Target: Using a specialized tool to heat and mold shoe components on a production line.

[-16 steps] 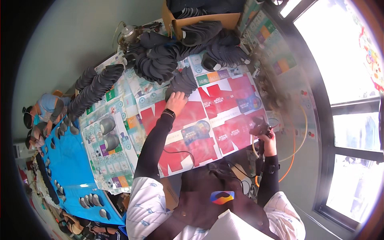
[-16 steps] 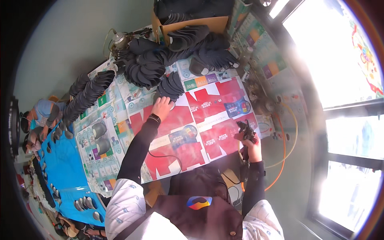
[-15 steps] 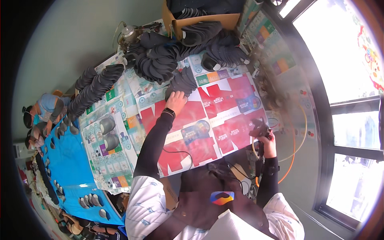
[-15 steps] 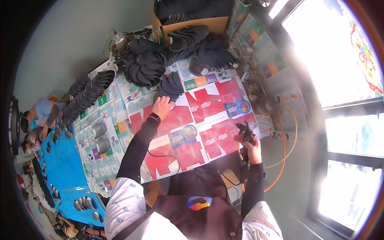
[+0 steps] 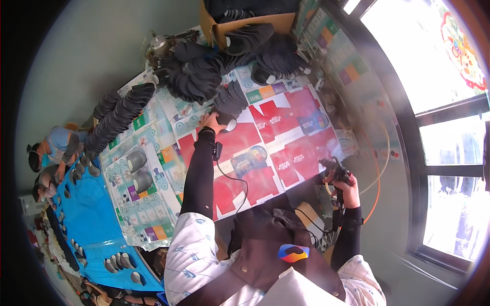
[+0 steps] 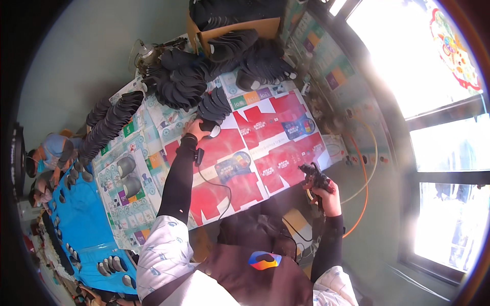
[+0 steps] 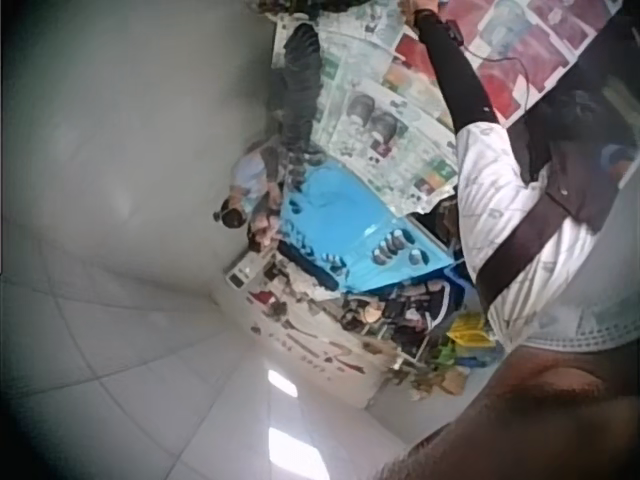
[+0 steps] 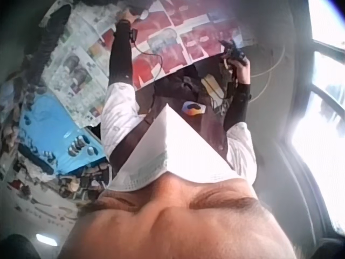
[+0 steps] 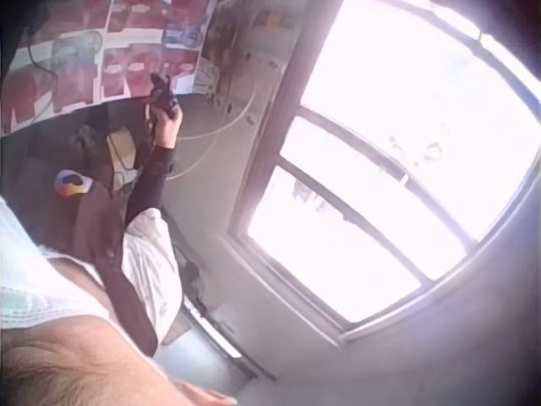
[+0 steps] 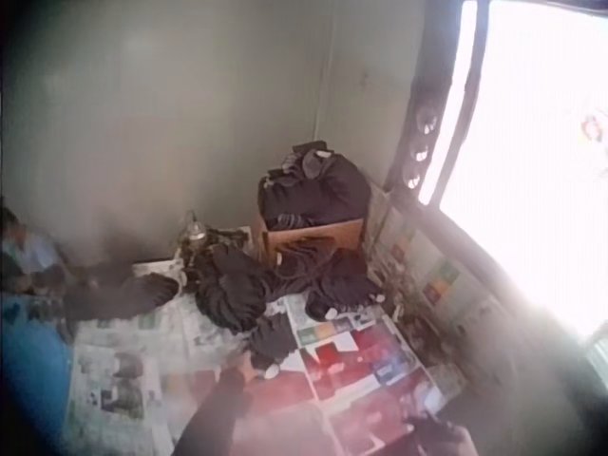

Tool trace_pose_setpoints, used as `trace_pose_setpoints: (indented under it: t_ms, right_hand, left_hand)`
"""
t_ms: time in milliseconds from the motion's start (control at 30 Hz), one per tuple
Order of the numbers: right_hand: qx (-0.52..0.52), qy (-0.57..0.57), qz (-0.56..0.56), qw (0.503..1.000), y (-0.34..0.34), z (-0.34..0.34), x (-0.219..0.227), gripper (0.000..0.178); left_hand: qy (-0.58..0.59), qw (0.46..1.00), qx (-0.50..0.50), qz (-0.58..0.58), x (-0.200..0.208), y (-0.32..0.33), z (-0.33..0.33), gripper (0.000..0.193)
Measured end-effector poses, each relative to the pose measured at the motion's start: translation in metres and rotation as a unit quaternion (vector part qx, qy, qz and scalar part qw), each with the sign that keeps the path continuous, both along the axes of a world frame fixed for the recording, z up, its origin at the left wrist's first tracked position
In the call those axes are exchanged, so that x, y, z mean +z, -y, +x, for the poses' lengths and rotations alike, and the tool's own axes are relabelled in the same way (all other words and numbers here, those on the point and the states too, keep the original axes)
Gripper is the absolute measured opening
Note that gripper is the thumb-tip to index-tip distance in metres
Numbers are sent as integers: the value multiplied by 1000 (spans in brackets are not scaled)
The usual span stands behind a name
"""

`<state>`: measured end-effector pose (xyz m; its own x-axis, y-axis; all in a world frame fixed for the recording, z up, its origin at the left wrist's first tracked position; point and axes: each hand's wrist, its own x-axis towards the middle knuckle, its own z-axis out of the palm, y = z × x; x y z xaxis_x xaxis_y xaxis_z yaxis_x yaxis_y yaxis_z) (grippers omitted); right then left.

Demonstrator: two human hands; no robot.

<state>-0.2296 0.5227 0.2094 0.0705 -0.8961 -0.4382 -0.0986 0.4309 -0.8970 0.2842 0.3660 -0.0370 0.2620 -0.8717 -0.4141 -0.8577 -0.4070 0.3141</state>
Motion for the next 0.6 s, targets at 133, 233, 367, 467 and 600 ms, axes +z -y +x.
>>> trace_pose_setpoints:
  t_ms: [133,233,367,467,600]
  right_hand:
    - [47,10,13,999,4,-4,2,37]
    - [63,-8,13,998,11,-10,-1,34]
    - [86,18,27,996,27,-27,-3,33]
    - [111,43,61,991,49,-49,-23,33]
    - [181,-27,56,981,82,-82,-77,32]
  left_hand:
    - [79,972,40,-219,-11,-15,0,118]
    - [58,996,25,-68,4,8,-13,122]
    - [137,989,-1,-48,10,-9,-7,71]
    - [35,995,-7,-92,19,-58,3,53]
    - [-25,991,79,-107,53,-184,-24,54]
